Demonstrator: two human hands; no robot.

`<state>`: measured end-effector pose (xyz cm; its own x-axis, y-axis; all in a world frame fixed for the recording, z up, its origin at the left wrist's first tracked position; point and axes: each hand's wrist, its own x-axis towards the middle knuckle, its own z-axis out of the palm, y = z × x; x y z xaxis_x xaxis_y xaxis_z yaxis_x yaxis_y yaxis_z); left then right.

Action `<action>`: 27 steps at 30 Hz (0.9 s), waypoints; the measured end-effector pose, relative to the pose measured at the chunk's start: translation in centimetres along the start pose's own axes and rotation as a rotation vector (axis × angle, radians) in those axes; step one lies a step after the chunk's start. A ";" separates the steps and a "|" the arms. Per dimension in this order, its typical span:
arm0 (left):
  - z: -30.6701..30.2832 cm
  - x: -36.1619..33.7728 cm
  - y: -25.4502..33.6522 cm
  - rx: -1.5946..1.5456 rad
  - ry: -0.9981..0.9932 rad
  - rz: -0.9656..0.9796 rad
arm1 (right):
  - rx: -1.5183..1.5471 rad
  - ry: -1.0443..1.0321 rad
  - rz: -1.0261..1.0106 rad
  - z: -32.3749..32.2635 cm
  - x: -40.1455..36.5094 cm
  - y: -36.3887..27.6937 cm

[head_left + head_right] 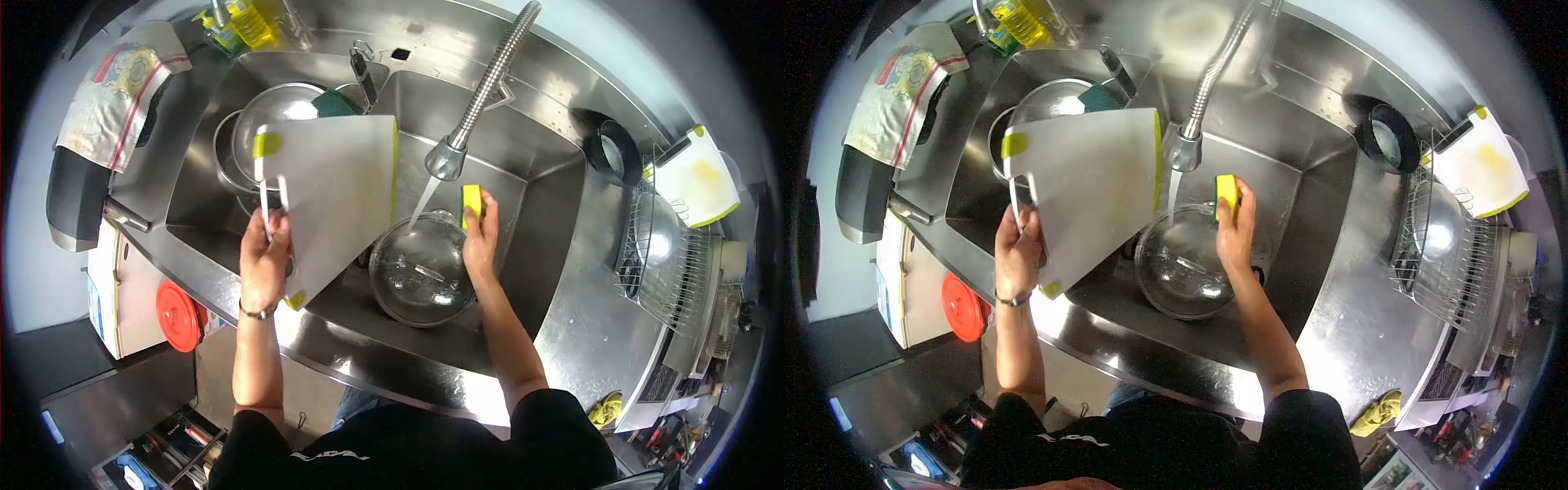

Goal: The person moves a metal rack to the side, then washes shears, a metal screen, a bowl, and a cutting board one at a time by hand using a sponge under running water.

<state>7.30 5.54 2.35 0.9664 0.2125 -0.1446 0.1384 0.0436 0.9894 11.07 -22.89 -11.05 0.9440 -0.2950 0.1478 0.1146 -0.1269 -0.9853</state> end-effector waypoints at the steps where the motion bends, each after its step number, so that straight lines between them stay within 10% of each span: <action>1: -0.4 -0.7 0.2 -0.129 0.032 0.014 | -0.024 -0.019 -0.008 0.6 -0.6 -0.1; 3: -0.7 -1.7 0.1 -0.300 0.064 0.042 | -0.066 -0.084 0.113 2.4 -2.9 -1.8; 7: -1.1 -1.6 -2.6 -0.354 0.178 0.029 | -0.376 -0.319 -0.387 8.3 -7.4 -6.2; 16: -2.8 0.2 -8.0 -0.394 0.165 -0.173 | -0.587 -0.406 -0.127 7.2 -5.8 -0.2; 19: -2.9 -0.3 -8.8 -0.401 0.181 -0.164 | -0.453 -0.522 -0.541 10.3 -10.0 -2.7; 23: -5.2 -0.1 -9.4 -0.338 0.200 -0.132 | -0.610 -0.467 -0.318 10.3 -5.6 2.7; 24: -5.1 0.0 -8.8 -0.341 0.216 -0.139 | -0.660 -0.574 0.058 9.2 -3.1 4.1; 25: -4.9 0.1 -8.5 -0.346 0.231 -0.145 | -0.671 -0.221 -0.250 8.9 -1.9 4.2; 27: -5.3 0.9 -9.2 -0.337 0.254 -0.114 | -0.621 -0.334 -0.064 10.3 -3.7 2.9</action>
<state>5.73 10.53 -6.92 0.8591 0.4197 -0.2930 0.1219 0.3882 0.9135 11.13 -12.44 -15.35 0.9971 0.0248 0.0718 0.0695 -0.6804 -0.7295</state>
